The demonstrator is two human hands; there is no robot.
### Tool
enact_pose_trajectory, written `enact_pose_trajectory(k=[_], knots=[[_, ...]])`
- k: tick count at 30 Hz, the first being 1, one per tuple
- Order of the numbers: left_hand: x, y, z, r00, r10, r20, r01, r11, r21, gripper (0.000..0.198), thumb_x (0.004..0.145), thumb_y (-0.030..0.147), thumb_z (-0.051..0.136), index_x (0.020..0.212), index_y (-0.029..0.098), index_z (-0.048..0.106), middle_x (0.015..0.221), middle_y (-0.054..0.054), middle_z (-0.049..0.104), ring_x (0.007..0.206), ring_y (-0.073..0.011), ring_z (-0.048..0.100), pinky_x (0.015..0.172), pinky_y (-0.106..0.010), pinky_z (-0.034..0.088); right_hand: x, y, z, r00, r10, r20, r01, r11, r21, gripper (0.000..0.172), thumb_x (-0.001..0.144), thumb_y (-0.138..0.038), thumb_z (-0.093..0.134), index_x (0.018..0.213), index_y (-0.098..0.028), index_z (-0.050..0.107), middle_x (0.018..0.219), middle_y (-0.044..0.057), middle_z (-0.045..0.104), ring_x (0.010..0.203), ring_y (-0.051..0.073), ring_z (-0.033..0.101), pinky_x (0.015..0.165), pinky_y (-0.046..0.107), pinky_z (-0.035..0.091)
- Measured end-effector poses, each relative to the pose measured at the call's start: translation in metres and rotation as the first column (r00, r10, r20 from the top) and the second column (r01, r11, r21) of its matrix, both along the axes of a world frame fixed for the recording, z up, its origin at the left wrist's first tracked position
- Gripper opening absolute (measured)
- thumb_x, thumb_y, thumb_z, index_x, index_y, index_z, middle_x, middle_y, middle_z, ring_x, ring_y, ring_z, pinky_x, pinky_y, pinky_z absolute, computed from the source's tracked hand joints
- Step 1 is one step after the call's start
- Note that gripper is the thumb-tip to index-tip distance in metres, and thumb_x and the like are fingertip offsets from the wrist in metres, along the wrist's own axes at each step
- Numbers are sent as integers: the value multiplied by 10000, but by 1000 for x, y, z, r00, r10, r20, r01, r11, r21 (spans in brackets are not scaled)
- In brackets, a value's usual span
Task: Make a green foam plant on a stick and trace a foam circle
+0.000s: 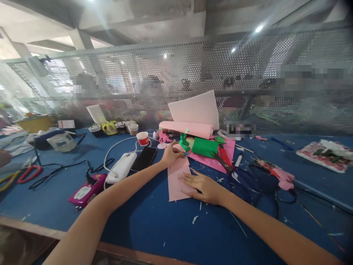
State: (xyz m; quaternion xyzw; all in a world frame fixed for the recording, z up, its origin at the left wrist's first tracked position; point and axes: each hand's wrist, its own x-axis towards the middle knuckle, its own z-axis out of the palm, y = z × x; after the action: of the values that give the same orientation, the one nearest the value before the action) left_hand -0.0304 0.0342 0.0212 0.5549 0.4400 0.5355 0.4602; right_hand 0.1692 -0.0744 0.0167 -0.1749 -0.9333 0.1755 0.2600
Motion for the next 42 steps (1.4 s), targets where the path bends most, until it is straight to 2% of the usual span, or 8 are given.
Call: enact_pose_trajectory(k=[5, 9, 12, 19, 25, 34, 38, 42], knots=[[5, -13, 0, 999, -41, -18, 41, 999, 6, 629, 557, 129, 819, 1091, 150, 486, 619, 8, 698, 539, -144, 668, 531, -213, 506, 1, 1, -6, 982, -173, -80, 179, 981, 77, 321, 936, -331, 470, 1204, -234, 618, 1198, 84, 667, 1147, 254, 598, 1022, 470, 413], [11, -20, -6, 995, -101, -10, 101, 995, -9, 600, 594, 188, 808, 1089, 135, 472, 632, -9, 696, 535, -154, 668, 506, -220, 506, 3, 6, -13, 858, -422, -291, 466, 879, 101, 239, 913, -365, 501, 1063, -220, 617, 1007, 117, 684, 991, 282, 627, 883, 472, 489], [13, -24, -8, 989, -150, 1, 150, 989, -2, 707, 573, 181, 815, 1173, 119, 447, 645, -9, 698, 577, -163, 679, 576, -256, 544, 3, 11, -16, 793, -483, -372, 552, 827, 103, 238, 896, -348, 539, 1092, -214, 561, 1008, 119, 641, 994, 286, 596, 879, 471, 486], [7, -23, -6, 982, -185, 44, 183, 982, 53, 969, 598, 203, 795, 1418, 168, 278, 638, 35, 682, 589, -155, 673, 609, -280, 552, -2, 16, -17, 818, -462, -342, 549, 804, 228, 378, 912, -203, 485, 1286, -209, 428, 1214, 130, 543, 1165, 276, 495, 982, 478, 428], [6, -18, -10, 990, -126, 58, 123, 991, 54, 705, 556, 195, 808, 1186, 130, 499, 605, 29, 663, 559, -155, 656, 583, -282, 547, -2, 17, -20, 837, -461, -294, 531, 814, 236, 421, 922, -193, 464, 1332, -210, 368, 1252, 132, 499, 1198, 265, 459, 1001, 469, 418], [9, -17, -14, 969, -236, 75, 235, 972, 24, 514, 526, 334, 847, 894, 140, 546, 627, -1, 677, 564, -184, 681, 592, -314, 563, 1, 18, -22, 737, -510, -443, 637, 744, 203, 443, 924, -232, 472, 1341, -199, 326, 1273, 153, 439, 1230, 286, 404, 1023, 516, 364], [9, -16, -14, 971, -229, 66, 229, 973, 14, 443, 522, 362, 843, 741, 140, 529, 699, -40, 705, 600, -183, 691, 598, -310, 572, 4, 20, -23, 715, -528, -458, 639, 760, 121, 339, 923, -260, 478, 1252, -199, 424, 1212, 139, 487, 1182, 278, 448, 1014, 507, 366], [12, -22, -7, 978, -182, 106, 178, 983, 45, 524, 510, 275, 851, 883, 168, 499, 640, 11, 683, 645, -197, 703, 605, -314, 579, 4, 25, -22, 678, -573, -461, 584, 800, -135, 230, 922, -349, 475, 1077, -194, 542, 1054, 111, 590, 1035, 256, 552, 927, 451, 440]])
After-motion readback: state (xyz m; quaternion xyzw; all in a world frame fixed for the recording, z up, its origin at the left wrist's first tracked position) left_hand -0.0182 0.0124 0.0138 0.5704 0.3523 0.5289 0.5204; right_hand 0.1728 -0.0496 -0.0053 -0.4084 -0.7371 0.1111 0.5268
